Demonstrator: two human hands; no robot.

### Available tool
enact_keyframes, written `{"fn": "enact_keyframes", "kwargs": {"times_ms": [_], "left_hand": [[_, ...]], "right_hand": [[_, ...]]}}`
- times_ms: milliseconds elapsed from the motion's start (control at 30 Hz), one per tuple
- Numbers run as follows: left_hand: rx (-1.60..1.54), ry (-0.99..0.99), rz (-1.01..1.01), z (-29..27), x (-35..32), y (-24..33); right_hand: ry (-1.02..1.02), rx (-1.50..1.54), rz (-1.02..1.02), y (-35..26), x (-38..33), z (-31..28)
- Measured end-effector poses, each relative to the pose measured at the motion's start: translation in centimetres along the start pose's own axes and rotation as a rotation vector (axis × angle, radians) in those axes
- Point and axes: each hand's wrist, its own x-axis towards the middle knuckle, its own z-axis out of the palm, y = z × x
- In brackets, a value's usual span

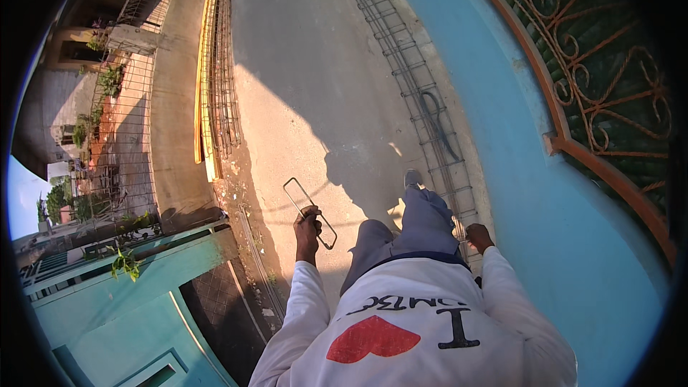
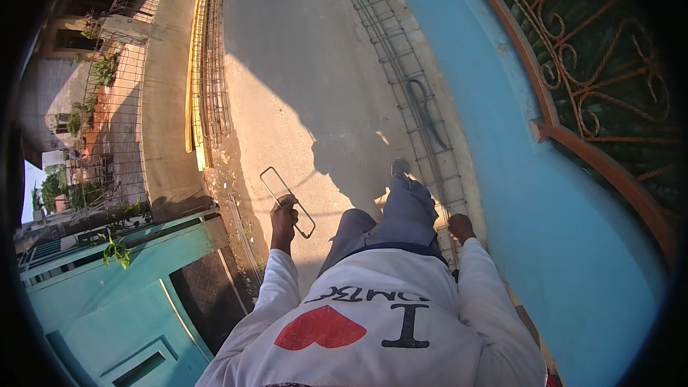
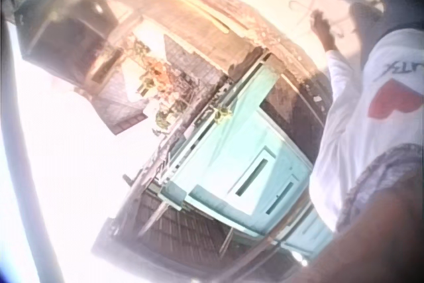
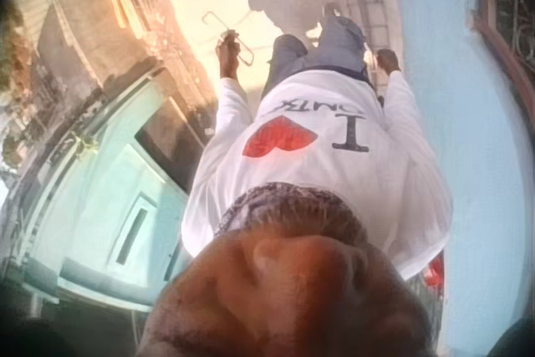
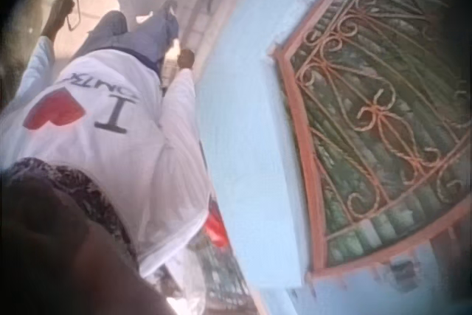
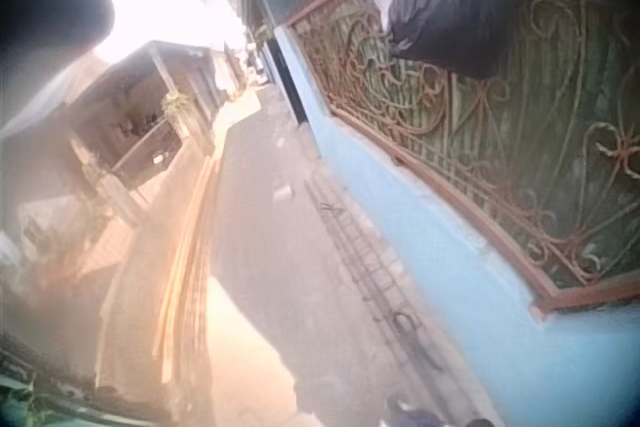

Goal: The person sits on a rooftop and uses pliers to twist wire ties around the intersections of a rebar mesh. They then stand, gather several rebar frames, walk along the rooftop, and place them on the ground before returning to the mesh to continue tying.

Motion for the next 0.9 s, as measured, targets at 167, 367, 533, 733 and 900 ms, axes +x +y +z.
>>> {"fn": "enact_keyframes", "kwargs": {"times_ms": [167, 367, 533, 733, 900], "left_hand": [[-0.045, 0.104, 0.001, 1.7, 2.5, 6.6], [-0.225, -0.03, -0.065, 3.0, 11.6, 12.7], [0.031, -0.14, -0.054, 7.9, 23.4, 18.8], [0.429, -0.368, -0.071, 15.5, 36.9, 25.6], [0.684, -0.421, -0.064, 16.4, 41.6, 24.3]], "right_hand": [[0.129, 0.763, 0.336, -12.4, 12.1, -18.4], [0.227, 0.661, 0.2, -21.4, 24.2, -31.8], [0.302, 0.744, 0.312, -20.0, 30.8, -29.1], [0.216, 0.619, 0.334, -16.6, 29.1, -20.3], [0.238, 1.107, 0.716, -26.3, 31.8, -25.3]]}}
